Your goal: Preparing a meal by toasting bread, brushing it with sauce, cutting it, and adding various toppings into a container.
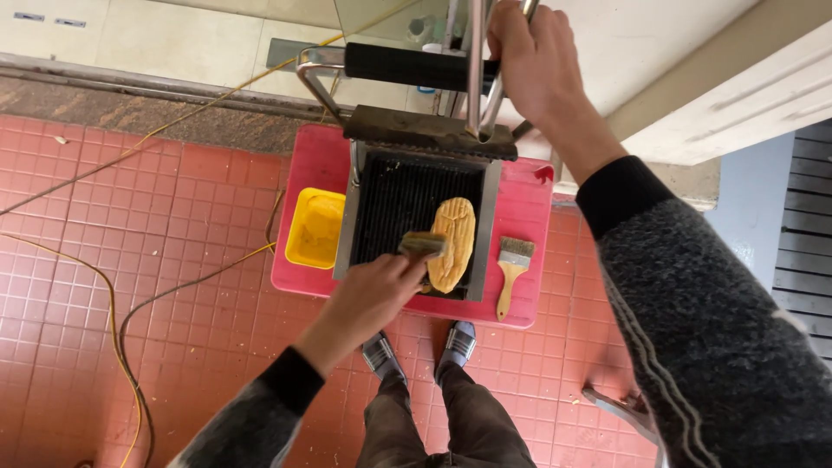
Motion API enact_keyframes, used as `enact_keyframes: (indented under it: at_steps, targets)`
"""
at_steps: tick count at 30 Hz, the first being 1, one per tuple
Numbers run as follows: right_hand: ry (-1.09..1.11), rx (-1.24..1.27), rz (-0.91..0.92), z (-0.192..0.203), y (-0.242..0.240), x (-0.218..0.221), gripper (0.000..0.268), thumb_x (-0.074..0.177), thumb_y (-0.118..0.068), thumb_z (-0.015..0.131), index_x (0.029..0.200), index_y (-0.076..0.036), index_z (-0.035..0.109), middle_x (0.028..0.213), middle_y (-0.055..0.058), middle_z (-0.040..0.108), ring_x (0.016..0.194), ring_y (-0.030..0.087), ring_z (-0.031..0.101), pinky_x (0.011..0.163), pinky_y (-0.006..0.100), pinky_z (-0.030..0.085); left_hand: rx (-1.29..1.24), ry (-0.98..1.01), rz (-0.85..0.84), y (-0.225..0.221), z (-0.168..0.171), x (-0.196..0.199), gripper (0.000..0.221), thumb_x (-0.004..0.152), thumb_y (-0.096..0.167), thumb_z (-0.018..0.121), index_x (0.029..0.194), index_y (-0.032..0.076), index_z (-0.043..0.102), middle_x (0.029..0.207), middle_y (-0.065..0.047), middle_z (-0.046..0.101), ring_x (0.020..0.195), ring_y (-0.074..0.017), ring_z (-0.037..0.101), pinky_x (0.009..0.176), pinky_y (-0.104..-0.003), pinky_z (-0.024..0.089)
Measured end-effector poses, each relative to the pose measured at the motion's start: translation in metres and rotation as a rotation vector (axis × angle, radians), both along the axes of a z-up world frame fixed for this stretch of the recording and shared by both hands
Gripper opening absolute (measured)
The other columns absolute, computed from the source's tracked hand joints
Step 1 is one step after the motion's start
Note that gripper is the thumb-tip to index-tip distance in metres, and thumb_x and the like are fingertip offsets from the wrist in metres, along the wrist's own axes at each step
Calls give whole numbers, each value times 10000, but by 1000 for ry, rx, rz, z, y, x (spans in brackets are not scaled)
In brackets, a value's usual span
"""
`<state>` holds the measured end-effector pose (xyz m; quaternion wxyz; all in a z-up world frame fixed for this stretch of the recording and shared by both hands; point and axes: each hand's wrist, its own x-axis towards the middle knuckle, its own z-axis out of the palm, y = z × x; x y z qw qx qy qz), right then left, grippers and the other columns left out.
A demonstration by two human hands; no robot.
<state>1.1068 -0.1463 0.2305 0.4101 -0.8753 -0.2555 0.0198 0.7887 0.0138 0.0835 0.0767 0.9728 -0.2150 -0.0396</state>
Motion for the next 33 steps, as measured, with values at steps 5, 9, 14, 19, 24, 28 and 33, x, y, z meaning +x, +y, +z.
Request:
enact_keyframes:
  at_steps: [5,9,14,19,24,28,33]
  targets:
    - [11,-24,-30,-3,0,-8,514,1223,-316,388,729,-200,470,626,-45,384,568,131,317,591,379,240,-175,180,22,-7,9,-43,429,1194,295,629,1549,56,621,1147,-187,777,766,-279,805,568,-356,759]
    - [6,-5,-28,8,-1,-22,373,1098,-226,426,792,-152,227,697,11,212,714,195,194,705,467,154,-71,-87,-34,-43,-39,-43,226,1057,129,777,1265,59,721,1033,-80,754,823,-205,716,551,-304,624]
    - [-72,2,-2,-10,-10,-24,373,1112,-185,429,784,-138,259,682,39,268,692,233,250,725,514,211,37,-175,-33,-64,-79,-29,117,1015,137,805,1120,94,772,963,-49,763,780,-206,710,576,-340,602]
    - [-22,58,-34,1,-7,-38,391,1115,-210,439,794,-142,228,709,16,272,735,186,239,710,454,183,15,-103,5,-53,-58,-14,122,1077,160,780,1142,93,701,926,-28,727,739,-165,680,577,-324,613]
    - [178,-80,3,1,-10,-61,456,1171,-344,337,731,-227,307,640,-42,247,601,140,221,581,414,198,-215,-180,175,7,-4,-82,439,1119,236,721,1522,81,644,1030,-61,700,798,-182,674,642,-344,616]
    - [323,-303,-37,-23,-25,-103,432,1099,-305,325,715,-106,339,651,156,440,682,292,443,668,582,309,-183,-80,457,74,-9,-173,443,1096,355,710,1530,296,647,979,3,669,678,-204,673,470,-421,609]
    - [359,-482,242,-101,-50,-186,585,1132,-211,254,1430,-66,737,808,185,727,737,312,724,670,434,599,-149,-48,598,144,-40,-225,591,1113,367,671,1682,287,535,936,11,631,672,-156,612,515,-351,631]
